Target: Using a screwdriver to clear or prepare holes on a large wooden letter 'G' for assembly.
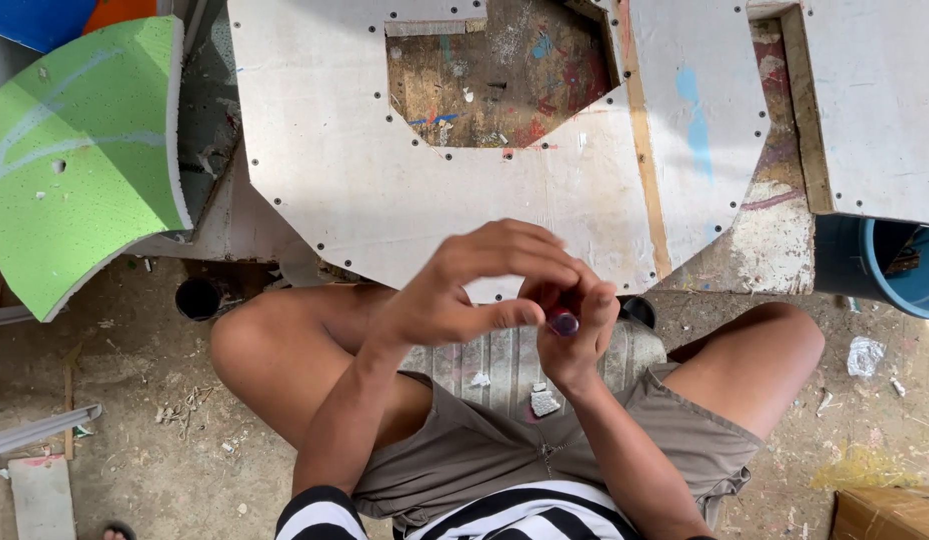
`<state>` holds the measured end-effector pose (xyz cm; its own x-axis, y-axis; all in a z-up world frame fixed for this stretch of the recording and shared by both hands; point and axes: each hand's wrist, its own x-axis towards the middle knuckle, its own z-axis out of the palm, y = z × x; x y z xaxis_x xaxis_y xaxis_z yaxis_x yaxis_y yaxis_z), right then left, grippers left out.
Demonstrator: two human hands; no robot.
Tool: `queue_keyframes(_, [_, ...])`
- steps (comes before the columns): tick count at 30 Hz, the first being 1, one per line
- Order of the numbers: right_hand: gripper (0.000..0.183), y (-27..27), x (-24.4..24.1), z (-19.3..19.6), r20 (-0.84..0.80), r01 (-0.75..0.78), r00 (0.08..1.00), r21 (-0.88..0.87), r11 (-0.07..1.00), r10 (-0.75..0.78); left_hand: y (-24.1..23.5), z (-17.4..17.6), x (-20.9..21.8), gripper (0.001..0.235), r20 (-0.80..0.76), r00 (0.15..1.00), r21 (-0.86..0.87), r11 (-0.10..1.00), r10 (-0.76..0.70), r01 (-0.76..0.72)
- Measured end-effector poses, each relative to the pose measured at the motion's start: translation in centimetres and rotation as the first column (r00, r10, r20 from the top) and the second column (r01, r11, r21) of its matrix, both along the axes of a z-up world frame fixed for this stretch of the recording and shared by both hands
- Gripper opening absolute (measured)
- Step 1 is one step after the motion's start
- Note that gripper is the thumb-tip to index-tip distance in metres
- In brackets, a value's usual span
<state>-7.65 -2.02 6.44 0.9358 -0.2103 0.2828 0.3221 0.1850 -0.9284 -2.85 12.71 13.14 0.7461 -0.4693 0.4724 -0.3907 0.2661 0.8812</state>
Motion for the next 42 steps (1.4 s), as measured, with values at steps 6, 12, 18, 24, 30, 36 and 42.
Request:
queue_keyframes(6, [0.065,-2.5,1.9,0.0,-0.429,-0.089,0.851,0.452,0.887,0.304,0.2,-0.3,-0.7,0.051,0.362,0.931,0.402,0.909,-0.044,-0.114])
queue_keyframes(12, [0.056,-2.1,3.1,1.2,-0.368,-0.254,0.826,0.434,0.864,0.427,-1.0,2.0,-0.8,0.034,0.496,0.864,0.375,0.875,0.089,-0.306])
queue_keyframes(18, [0.052,-3.2,0.9,-0.7,-0.075,-0.395,0.907,0.187,0.899,0.415,-0.9,2.8,-1.2,0.02,0.583,0.805,0.425,0.805,0.106,-0.414])
queue_keyframes(24, [0.058,-3.6,-0.7,-0.1,-0.047,-0.28,0.96,-0.146,0.949,0.276,-1.4,3.1,-1.2,0.033,0.579,0.776,0.359,0.776,0.251,-0.519])
queue_keyframes(30, [0.024,-3.9,0.5,0.8,0.228,0.024,0.969,-0.463,0.886,0.093,-4.1,0.6,-1.5,0.029,0.589,0.598,0.109,0.679,0.544,-0.726])
queue_keyframes(36, [0.02,-6.1,0.6,-3.0,0.061,-0.329,0.938,-0.162,0.93,0.342,-3.0,2.2,-1.5,0.033,0.418,0.873,0.328,0.855,0.251,-0.403])
queue_keyframes(42, [0.036,-8.2,1.8,-5.0,0.048,-0.589,0.804,-0.084,0.804,0.593,-2.2,2.4,-1.6,0.012,0.45,0.86,0.328,0.852,0.239,-0.409])
